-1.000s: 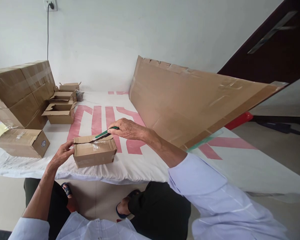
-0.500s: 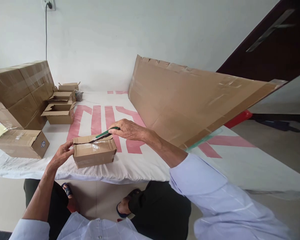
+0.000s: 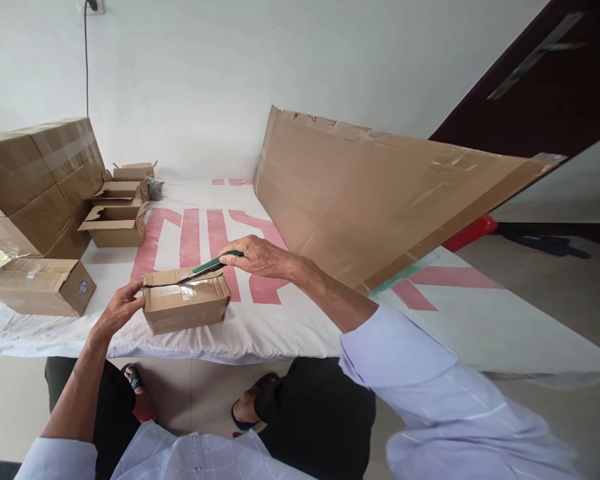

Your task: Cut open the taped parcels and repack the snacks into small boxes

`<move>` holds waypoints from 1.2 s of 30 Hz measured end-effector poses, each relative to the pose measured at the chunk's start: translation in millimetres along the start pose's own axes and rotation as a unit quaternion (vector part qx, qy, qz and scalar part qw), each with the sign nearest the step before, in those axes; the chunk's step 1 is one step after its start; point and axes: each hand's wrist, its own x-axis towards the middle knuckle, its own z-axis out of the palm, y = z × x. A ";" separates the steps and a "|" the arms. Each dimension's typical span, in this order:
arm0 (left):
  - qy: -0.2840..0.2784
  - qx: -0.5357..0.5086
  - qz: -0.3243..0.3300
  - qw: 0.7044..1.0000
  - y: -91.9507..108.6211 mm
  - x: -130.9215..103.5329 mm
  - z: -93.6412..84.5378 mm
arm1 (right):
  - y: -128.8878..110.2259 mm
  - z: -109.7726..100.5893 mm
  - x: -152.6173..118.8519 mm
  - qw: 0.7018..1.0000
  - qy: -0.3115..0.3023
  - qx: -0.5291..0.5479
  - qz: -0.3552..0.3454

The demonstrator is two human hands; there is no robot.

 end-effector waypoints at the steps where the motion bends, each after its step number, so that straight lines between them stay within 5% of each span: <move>1: -0.001 -0.001 0.002 1.000 -0.3 0.4 -0.3 | 1.8 0.2 -1.0 1.000 0.004 0.001 0.005; 16: -0.013 -0.003 -0.004 1.000 5.0 1.1 2.7 | 20.5 5.1 -12.9 1.000 0.022 0.015 0.003; 36: 0.000 0.017 -0.011 1.000 3.3 2.4 3.3 | 7.6 17.4 -4.8 1.000 0.014 0.003 -0.026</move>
